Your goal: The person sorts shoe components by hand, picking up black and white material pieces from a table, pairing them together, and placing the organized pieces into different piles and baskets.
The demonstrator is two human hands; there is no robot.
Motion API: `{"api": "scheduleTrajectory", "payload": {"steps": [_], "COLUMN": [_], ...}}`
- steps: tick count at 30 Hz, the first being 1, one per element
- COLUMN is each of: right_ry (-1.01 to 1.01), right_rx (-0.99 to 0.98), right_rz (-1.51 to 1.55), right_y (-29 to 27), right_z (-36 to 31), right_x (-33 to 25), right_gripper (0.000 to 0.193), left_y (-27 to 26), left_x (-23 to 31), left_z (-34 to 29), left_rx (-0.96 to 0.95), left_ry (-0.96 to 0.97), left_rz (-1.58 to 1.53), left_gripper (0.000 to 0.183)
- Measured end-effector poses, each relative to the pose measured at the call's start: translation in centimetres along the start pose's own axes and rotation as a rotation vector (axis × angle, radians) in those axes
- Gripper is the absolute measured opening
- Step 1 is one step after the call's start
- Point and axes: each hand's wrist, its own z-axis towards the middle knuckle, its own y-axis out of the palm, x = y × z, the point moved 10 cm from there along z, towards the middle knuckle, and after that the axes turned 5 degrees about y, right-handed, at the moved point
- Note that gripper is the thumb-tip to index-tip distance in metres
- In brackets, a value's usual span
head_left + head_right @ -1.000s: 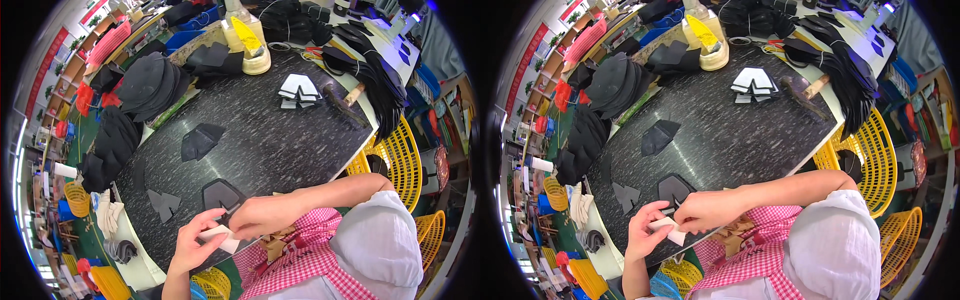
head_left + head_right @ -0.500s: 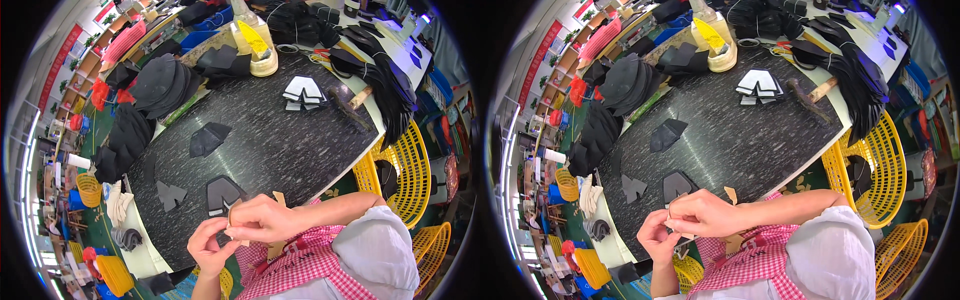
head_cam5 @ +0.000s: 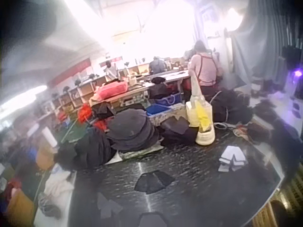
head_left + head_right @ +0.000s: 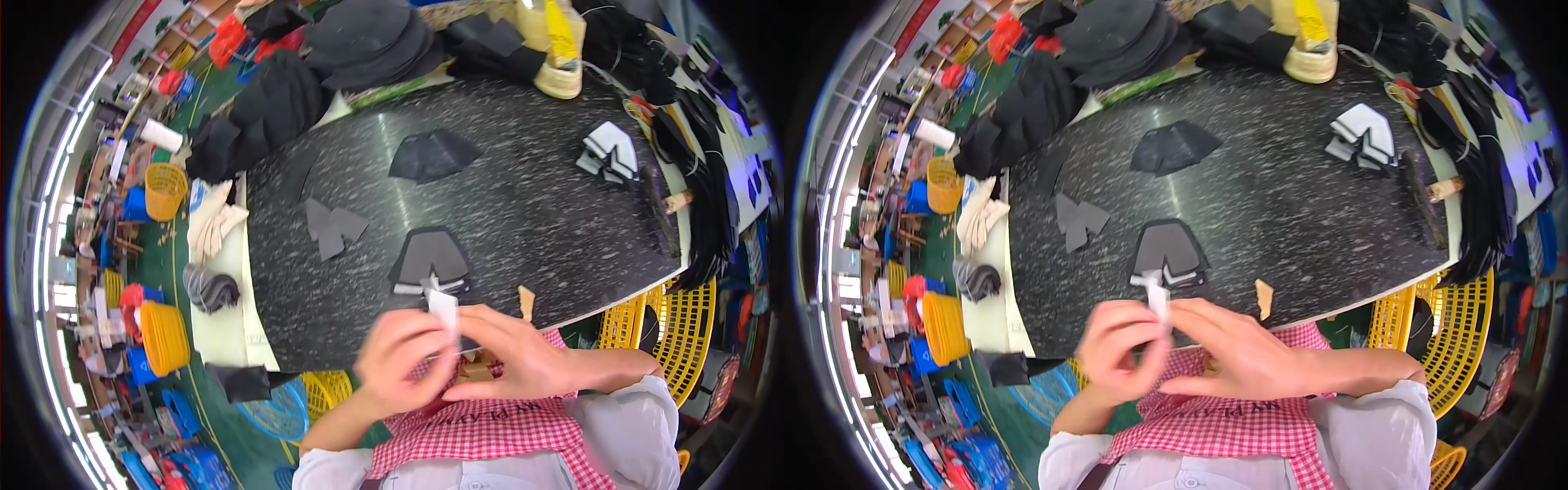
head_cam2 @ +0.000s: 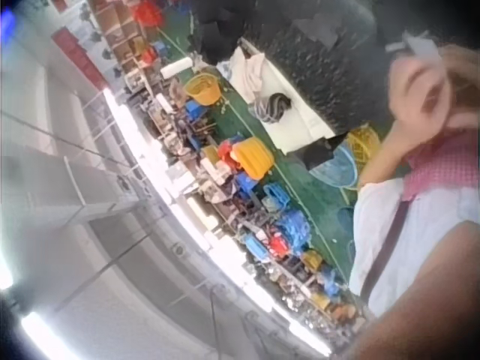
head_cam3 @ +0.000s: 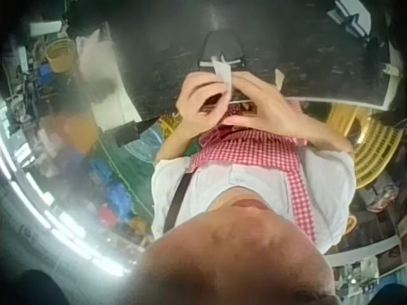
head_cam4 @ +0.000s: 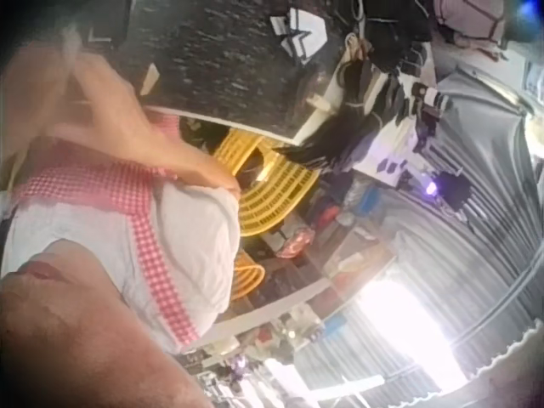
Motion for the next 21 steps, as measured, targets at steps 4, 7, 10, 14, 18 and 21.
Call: {"api": "scheduleTrajectory", "payload": {"steps": [4,7,10,14,18,21], "right_ry": [0.051,0.035,0.107,0.241,0.403,0.391], "right_rx": [0.052,0.016,-0.038,0.194,0.183,0.133], "right_rz": [0.027,0.152,0.086,-0.035,0.112,0.001], "right_y": [-1.4,-0.8,-0.6,-3.8,-4.3,-3.9], "right_z": [-0.5,0.4,0.9,4.0,6.0,6.5], "right_x": [0.6,0.4,1.6,3.5,6.4,7.6], "right_gripper": [0.059,0.043,0.028,0.035,0.055,0.049], "left_y": [-1.9,-2.0,0.7,0.2,1.7,2.3], "left_x": [-4.3,-5.5,-5.7,-8.0,-11.2,-12.3], "left_z": [-2.5,-1.9,-2.7,0.0,0.6,0.2], "left_rx": [0.153,0.128,-0.036,0.001,-0.121,-0.159], "left_ry": [-0.244,-0.293,-0.342,-0.471,-0.643,-0.651], "left_rz": [-0.436,-0.214,-0.430,-0.282,-0.260,-0.224], "left_gripper": [0.043,0.038,0.042,0.043,0.044,0.045]}}
